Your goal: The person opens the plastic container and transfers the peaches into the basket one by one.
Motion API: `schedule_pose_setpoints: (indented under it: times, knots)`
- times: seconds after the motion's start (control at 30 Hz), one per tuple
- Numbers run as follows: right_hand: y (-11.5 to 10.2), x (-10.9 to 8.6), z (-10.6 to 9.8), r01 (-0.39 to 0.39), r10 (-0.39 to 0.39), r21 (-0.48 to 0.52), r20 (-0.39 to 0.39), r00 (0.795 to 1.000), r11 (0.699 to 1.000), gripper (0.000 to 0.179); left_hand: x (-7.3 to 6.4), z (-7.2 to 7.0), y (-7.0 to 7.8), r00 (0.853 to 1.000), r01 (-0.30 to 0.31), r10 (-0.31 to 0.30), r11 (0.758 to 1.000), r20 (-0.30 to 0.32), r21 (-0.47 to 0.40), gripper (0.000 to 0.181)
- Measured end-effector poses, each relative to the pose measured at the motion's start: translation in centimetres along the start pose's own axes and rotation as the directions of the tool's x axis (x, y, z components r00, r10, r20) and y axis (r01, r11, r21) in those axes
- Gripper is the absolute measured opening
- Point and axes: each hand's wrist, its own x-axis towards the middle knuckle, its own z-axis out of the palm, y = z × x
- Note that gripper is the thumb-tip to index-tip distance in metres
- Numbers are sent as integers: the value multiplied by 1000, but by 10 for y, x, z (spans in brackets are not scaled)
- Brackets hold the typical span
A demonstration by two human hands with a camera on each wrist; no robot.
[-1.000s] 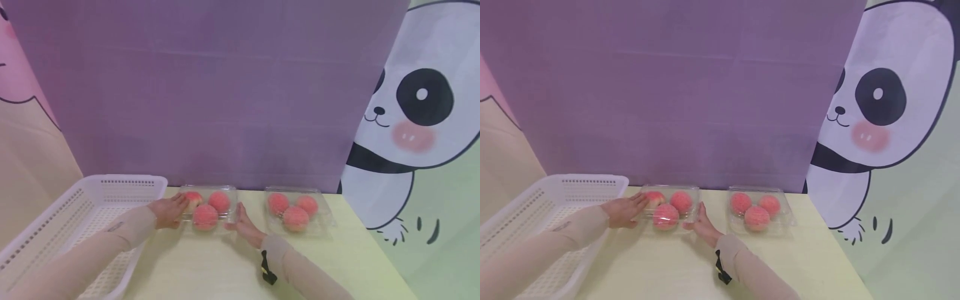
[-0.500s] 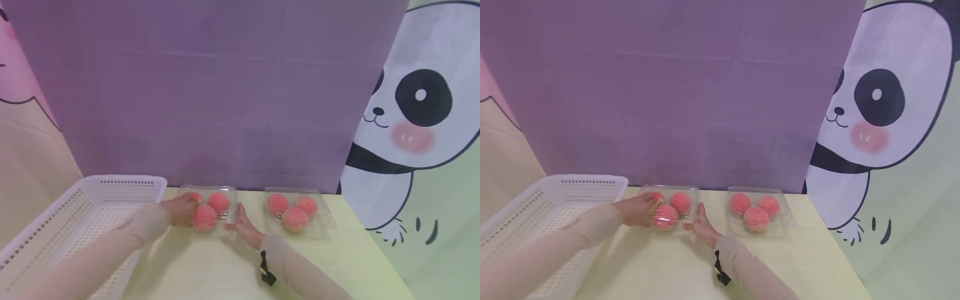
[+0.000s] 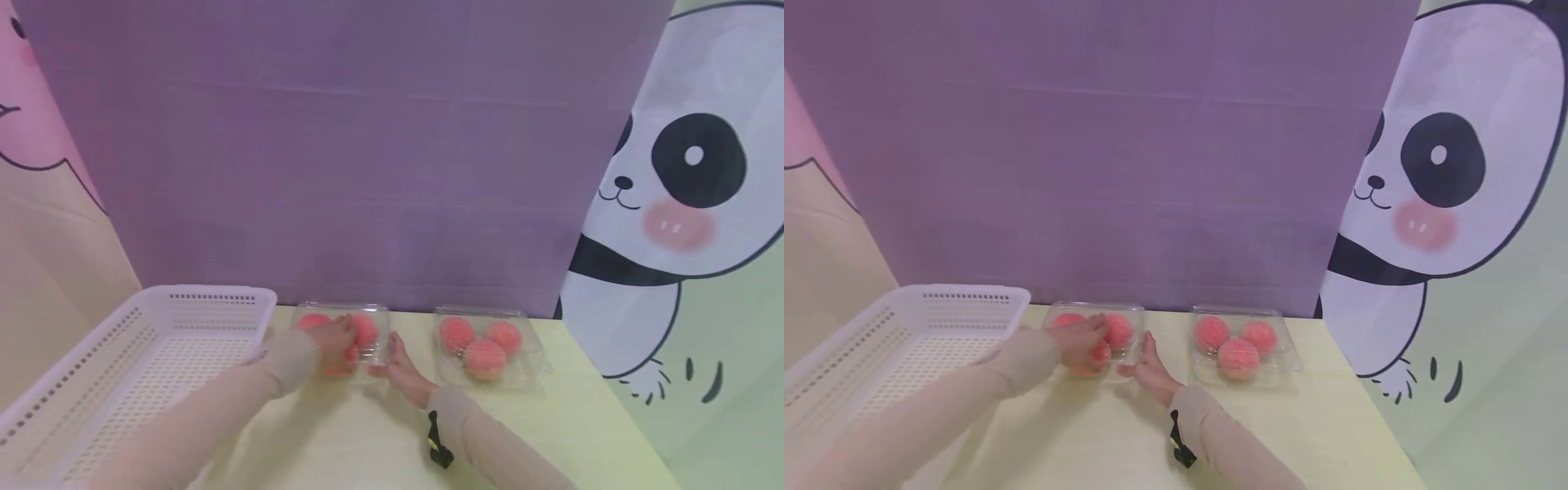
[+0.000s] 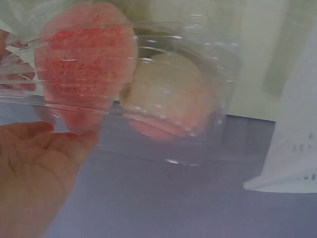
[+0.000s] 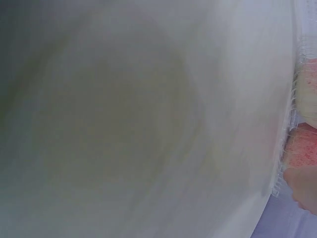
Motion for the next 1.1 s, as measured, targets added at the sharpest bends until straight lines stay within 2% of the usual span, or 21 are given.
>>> schedule_pose_setpoints:
  times: [0.03,0.13,0.2,0.33,0.43,0.57,0.7,0.83,0.93,1.03,1.1]
  knots:
    - [0,0,0,5,-5,0,-2,1000,1000,100,11,4,1,999,22,-24,996,24,87,71]
    - [0,-1,0,-1,1,2,-3,1000,1000,101,24,9,6,990,110,-120,985,75,133,84]
    - [1,-1,0,0,0,4,0,1000,1000,101,29,14,5,989,118,-130,982,73,147,86]
    - [3,-1,-1,8,-8,19,-11,1000,1000,100,30,18,4,997,59,-68,983,48,173,81]
    - [3,-1,-2,33,-32,31,-25,999,999,99,29,19,3,1000,-1,-7,968,29,251,75]
    - [2,-1,-1,53,-51,43,-42,998,998,96,29,23,0,997,-74,77,913,10,400,63]
    - [1,-1,0,46,-44,43,-46,998,998,95,29,24,1,993,-107,116,877,9,468,57]
    - [-1,-1,0,37,-36,28,-41,998,999,94,29,19,3,989,-122,147,876,-17,466,53]
    - [-2,-1,-1,23,-22,15,-48,999,1000,95,31,14,7,989,-117,146,897,-35,427,50]
    - [-4,-1,-2,9,-9,2,-53,999,1000,95,32,9,10,995,-90,99,914,-2,397,50]
    - [-4,-2,-2,6,-5,5,-53,999,1000,96,32,7,11,996,-86,79,908,34,409,50]
